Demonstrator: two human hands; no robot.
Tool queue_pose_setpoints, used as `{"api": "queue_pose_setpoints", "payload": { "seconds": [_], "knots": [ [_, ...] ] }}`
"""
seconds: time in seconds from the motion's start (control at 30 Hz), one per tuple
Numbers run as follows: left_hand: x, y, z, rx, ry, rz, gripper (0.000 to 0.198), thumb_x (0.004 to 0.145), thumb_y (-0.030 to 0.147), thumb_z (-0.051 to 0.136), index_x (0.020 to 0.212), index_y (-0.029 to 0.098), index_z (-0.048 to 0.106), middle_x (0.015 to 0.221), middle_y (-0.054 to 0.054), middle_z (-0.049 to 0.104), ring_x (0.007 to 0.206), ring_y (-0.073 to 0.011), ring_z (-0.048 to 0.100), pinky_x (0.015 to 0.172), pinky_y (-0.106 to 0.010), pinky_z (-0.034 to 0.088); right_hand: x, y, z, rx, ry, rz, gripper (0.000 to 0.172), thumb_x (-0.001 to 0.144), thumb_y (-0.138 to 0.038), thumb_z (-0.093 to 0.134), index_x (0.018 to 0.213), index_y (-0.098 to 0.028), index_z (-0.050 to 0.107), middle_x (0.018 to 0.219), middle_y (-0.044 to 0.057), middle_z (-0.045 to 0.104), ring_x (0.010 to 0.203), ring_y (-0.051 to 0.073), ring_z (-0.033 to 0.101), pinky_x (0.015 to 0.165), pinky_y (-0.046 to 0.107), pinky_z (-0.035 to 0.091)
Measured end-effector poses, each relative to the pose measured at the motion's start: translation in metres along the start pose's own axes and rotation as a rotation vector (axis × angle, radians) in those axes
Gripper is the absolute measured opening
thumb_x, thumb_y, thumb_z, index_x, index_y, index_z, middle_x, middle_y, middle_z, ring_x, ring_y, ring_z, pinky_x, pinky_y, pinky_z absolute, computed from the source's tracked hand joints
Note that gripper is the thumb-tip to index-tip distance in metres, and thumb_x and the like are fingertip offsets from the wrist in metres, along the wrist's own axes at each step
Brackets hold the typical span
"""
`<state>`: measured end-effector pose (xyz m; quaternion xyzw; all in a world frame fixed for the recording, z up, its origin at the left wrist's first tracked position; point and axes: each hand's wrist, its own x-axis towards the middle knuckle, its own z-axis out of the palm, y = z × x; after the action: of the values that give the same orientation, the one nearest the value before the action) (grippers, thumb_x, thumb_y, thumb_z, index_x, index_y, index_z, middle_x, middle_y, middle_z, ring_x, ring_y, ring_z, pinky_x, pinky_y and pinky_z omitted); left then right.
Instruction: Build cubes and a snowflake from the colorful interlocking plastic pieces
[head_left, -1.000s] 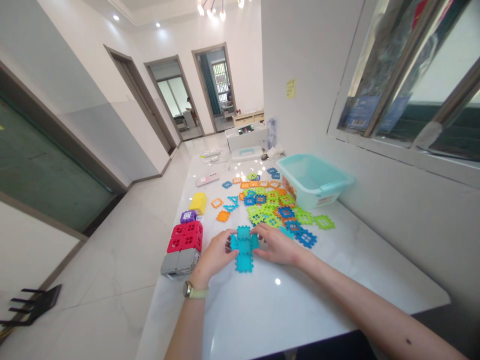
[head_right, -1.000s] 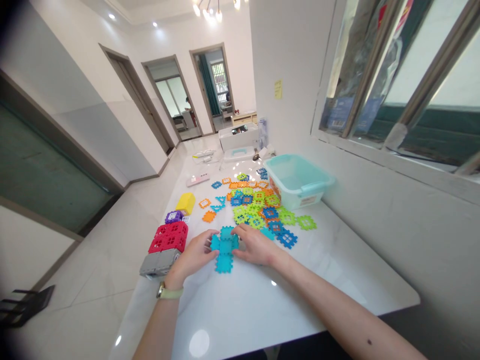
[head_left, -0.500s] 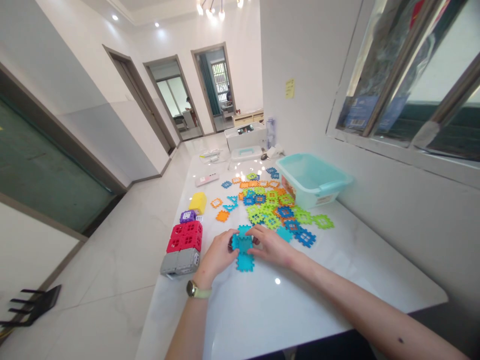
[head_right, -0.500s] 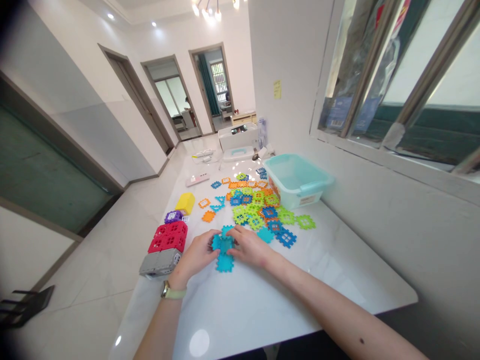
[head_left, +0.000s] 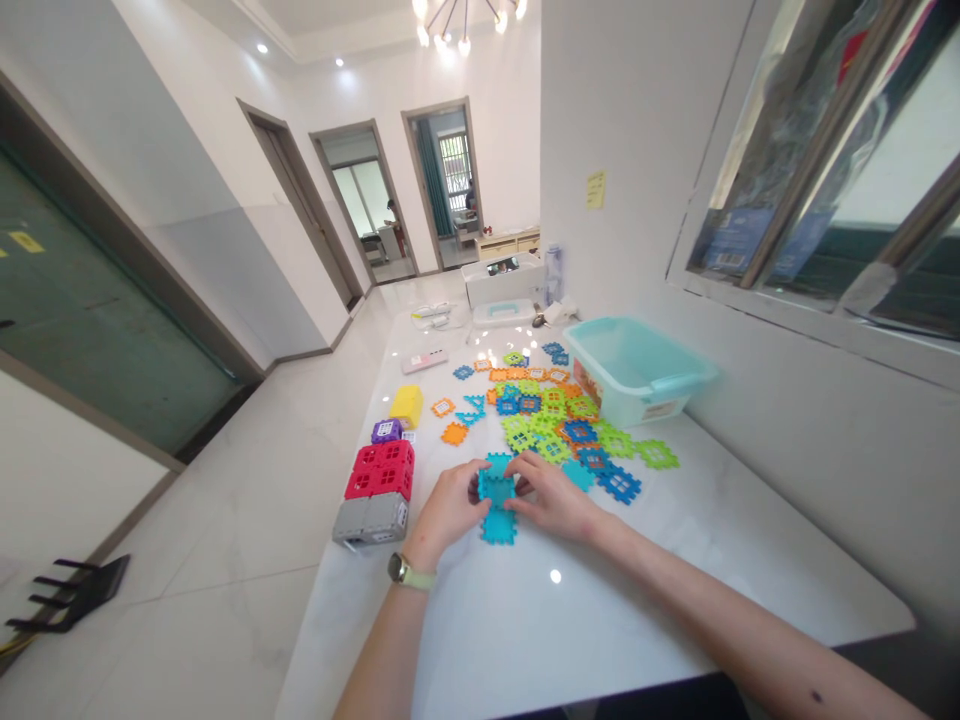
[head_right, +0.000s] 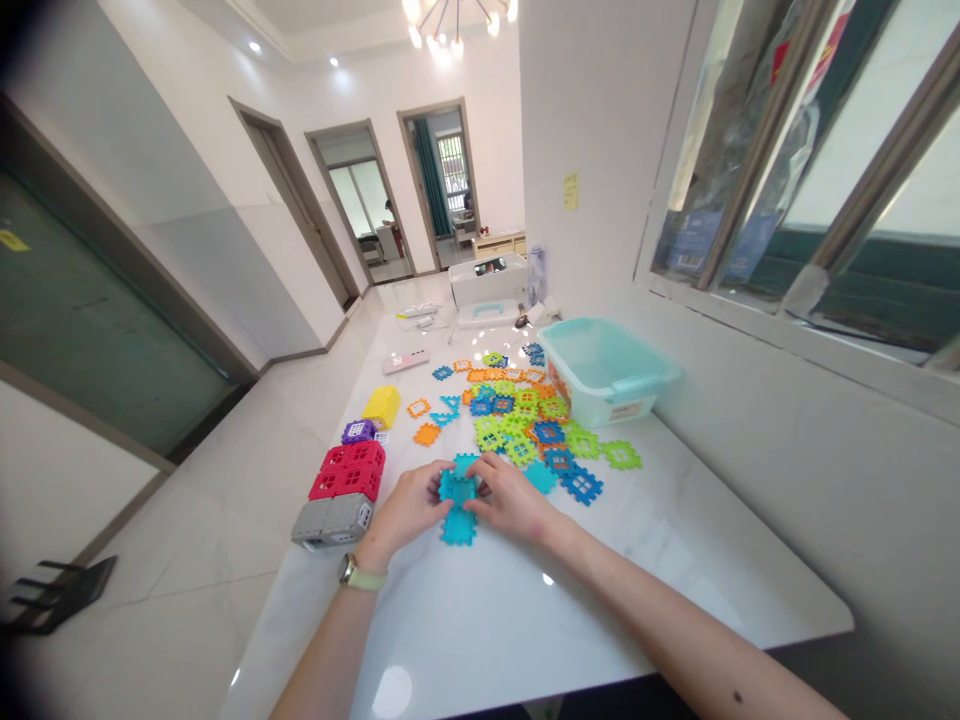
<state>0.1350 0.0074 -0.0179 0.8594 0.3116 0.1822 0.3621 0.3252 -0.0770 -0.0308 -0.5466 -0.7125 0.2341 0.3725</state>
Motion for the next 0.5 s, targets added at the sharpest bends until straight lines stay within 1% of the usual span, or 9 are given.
{"api": "queue_pose_setpoints", "payload": {
  "seconds": [0.07,0.17,0.2,0.23,0.3,0.33,0.4,0.5],
  "knots": [
    [0.0,-0.002,0.001,0.011,0.012,0.002,0.057,0.071,0.006,0.058,0.126,0.02,0.059,0.093,-0.003,0.071,0.076,-0.0168,0.065,0.07,-0.025,0.052,0.001,-0.001,0.0,0.016,0.006,0.024,0.026,0.081,-0.027,0.072,0.101,-0.02,0.058,0.099,0.004,0.053,0.077,0.016,0.066,0.073,0.032,0.058],
    [0.0,-0.007,0.0,0.036,0.047,0.006,0.063,0.073,0.006,0.058,0.135,0.021,0.052,0.112,-0.007,0.07,0.089,-0.0188,0.066,0.082,-0.028,0.053,0.0,0.0,-0.003,0.046,0.007,0.047,0.042,0.076,-0.036,0.077,0.109,-0.02,0.057,0.102,0.005,0.056,0.07,0.015,0.066,0.068,0.031,0.058],
    [0.0,-0.009,0.0,0.044,0.062,0.007,0.065,0.075,0.005,0.058,0.138,0.021,0.049,0.119,-0.008,0.067,0.096,-0.0197,0.066,0.087,-0.03,0.052,0.0,0.001,-0.006,0.043,0.013,0.044,0.044,0.078,-0.039,0.074,0.113,-0.02,0.056,0.104,0.006,0.057,0.068,0.015,0.065,0.067,0.032,0.058],
    [0.0,-0.011,-0.001,0.052,0.076,0.006,0.066,0.076,0.005,0.057,0.14,0.022,0.047,0.125,-0.008,0.065,0.103,-0.0204,0.064,0.092,-0.031,0.05,0.0,0.004,-0.009,0.024,0.029,0.035,0.042,0.082,-0.039,0.07,0.116,-0.019,0.055,0.107,0.008,0.058,0.069,0.015,0.065,0.069,0.033,0.057],
    [0.0,-0.013,-0.002,0.067,0.087,0.0,0.063,0.079,0.004,0.054,0.139,0.022,0.048,0.13,-0.009,0.062,0.113,-0.0211,0.061,0.1,-0.033,0.047,0.0,0.01,-0.015,-0.07,0.08,0.01,0.032,0.09,-0.032,0.057,0.119,-0.018,0.055,0.11,0.01,0.06,0.082,0.019,0.065,0.078,0.037,0.055],
    [0.0,-0.014,-0.002,0.07,0.085,-0.003,0.06,0.08,0.005,0.053,0.138,0.022,0.05,0.131,-0.009,0.061,0.115,-0.0211,0.06,0.103,-0.034,0.045,0.0,0.013,-0.017,-0.133,0.099,-0.003,0.03,0.091,-0.026,0.053,0.119,-0.017,0.056,0.112,0.011,0.061,0.092,0.022,0.064,0.085,0.04,0.053],
    [0.0,-0.014,-0.004,0.073,0.081,-0.007,0.056,0.083,0.005,0.049,0.137,0.021,0.052,0.13,-0.008,0.062,0.118,-0.0208,0.059,0.105,-0.034,0.043,0.0,0.019,-0.02,-0.249,0.095,-0.022,0.037,0.085,-0.016,0.052,0.121,-0.016,0.057,0.115,0.013,0.063,0.109,0.027,0.057,0.096,0.045,0.046],
    [-0.001,-0.012,-0.006,0.065,0.076,-0.003,0.053,0.085,0.005,0.046,0.135,0.021,0.055,0.13,-0.007,0.062,0.121,-0.0201,0.057,0.108,-0.033,0.04,-0.001,0.022,-0.019,-0.337,-0.022,-0.044,0.052,0.075,-0.012,0.056,0.127,-0.015,0.057,0.124,0.014,0.062,0.12,0.031,0.05,0.103,0.049,0.038]
  ]
}}
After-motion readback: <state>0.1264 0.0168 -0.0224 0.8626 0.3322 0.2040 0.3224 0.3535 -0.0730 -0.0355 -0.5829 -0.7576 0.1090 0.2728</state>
